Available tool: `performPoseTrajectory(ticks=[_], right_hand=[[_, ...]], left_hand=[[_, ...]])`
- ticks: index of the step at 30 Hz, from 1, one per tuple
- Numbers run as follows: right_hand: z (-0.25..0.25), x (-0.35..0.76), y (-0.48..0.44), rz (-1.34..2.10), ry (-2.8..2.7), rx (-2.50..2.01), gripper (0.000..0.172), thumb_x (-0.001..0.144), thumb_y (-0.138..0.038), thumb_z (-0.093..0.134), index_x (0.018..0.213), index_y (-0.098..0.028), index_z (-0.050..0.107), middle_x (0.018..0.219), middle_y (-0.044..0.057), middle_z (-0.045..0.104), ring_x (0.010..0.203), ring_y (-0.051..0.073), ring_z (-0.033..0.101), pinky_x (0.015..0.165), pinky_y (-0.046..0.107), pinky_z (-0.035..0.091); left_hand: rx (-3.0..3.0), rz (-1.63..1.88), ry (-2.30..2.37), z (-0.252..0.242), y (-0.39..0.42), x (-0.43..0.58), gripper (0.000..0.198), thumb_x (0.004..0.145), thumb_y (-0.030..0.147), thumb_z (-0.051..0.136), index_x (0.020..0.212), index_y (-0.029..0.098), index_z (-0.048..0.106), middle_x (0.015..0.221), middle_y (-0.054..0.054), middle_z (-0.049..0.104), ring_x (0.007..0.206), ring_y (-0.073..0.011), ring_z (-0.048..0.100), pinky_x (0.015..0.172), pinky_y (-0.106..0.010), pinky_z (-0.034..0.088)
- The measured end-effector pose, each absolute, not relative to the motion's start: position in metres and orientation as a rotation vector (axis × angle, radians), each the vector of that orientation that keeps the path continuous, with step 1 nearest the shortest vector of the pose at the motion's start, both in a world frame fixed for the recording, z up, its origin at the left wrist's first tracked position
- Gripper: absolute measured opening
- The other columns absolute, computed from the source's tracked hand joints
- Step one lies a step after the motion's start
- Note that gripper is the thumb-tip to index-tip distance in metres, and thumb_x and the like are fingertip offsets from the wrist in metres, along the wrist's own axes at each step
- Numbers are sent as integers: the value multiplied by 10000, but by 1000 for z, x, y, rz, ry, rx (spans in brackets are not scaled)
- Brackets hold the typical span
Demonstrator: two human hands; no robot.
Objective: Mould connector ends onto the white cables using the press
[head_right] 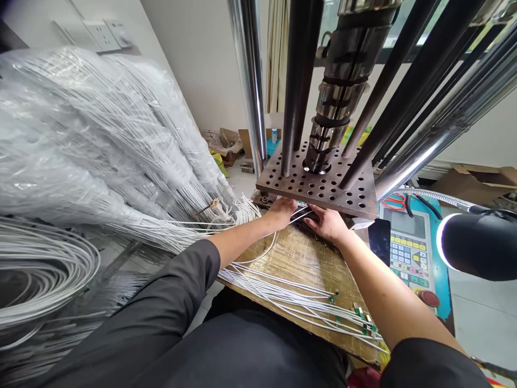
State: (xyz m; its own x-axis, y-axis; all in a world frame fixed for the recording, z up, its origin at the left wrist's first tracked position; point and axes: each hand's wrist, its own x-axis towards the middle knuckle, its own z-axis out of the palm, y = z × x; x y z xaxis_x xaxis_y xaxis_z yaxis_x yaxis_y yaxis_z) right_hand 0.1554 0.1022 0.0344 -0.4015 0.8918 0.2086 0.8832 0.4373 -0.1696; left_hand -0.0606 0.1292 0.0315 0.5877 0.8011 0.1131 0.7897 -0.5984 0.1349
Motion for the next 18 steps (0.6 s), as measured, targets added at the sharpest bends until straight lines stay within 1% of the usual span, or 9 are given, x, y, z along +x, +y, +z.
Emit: performPoseTrajectory(ticks=[2, 4, 7, 9, 11, 14, 16, 18], right_hand=[[36, 151, 101, -15, -2408, -1516, 643, 927, -518, 537, 1434, -128, 603, 1220, 205, 719, 1111, 384, 665, 936, 498, 534], [36, 143, 100, -98, -2419, -1515, 626, 941, -526, 503, 1449, -172, 593, 1280, 185, 693, 1175, 380, 625, 971, 505, 497], [33, 133, 102, -151, -2466, -1635, 621, 961, -553, 454, 1463, -211, 583, 1279, 178, 686, 1165, 372, 612, 970, 516, 465], [32, 129, 104, -137, -2474, -1687, 646, 958, -577, 449, 1476, -210, 568, 1243, 179, 700, 1146, 368, 619, 959, 512, 465], [33, 131, 105, -96, -2459, -1634, 648, 948, -593, 470, 1449, -202, 598, 1221, 171, 714, 1146, 359, 627, 961, 494, 478], [35, 137, 108, -6, -2380, -1454, 561, 942, -548, 509, 1355, -207, 676, 1259, 135, 716, 1174, 325, 636, 996, 459, 501], [34, 138, 111, 15, -2333, -1356, 527, 934, -492, 530, 1368, -223, 663, 1316, 104, 697, 1225, 312, 620, 1035, 457, 498], [32, 134, 115, 8, -2341, -1303, 549, 922, -456, 544, 1418, -235, 619, 1352, 92, 681, 1249, 314, 608, 1052, 472, 494]], left_hand=[[2735, 270, 1363, 30, 130, -61, 275, 918, 81, 529, 1109, 128, 721, 1217, -135, 676, 1169, -283, 599, 1021, -427, 478], [2727, 267, 1371, 29, 132, -60, 245, 932, 122, 536, 1075, 139, 733, 1162, -128, 685, 1152, -293, 602, 1000, -447, 487], [2734, 259, 1398, 28, 133, -61, 203, 941, 188, 568, 1013, 129, 749, 1129, -138, 684, 1134, -308, 606, 989, -465, 494], [2732, 314, 1389, 28, 132, -67, 215, 950, 203, 566, 1036, 146, 755, 1159, -135, 681, 1153, -305, 598, 1007, -464, 491], [2688, 443, 1371, 28, 130, -77, 254, 963, 191, 542, 1114, 172, 746, 1196, -121, 679, 1177, -277, 591, 1044, -438, 483], [2552, 699, 1418, 25, 129, -93, 310, 988, 176, 498, 1210, 176, 715, 1218, -112, 682, 1176, -225, 601, 1081, -368, 477], [2494, 746, 1423, 21, 131, -98, 306, 993, 170, 482, 1181, 161, 723, 1184, -110, 694, 1132, -207, 625, 1057, -332, 493], [2478, 653, 1382, 16, 133, -97, 289, 976, 138, 481, 1107, 144, 739, 1128, -107, 705, 1087, -207, 640, 1024, -326, 506]])
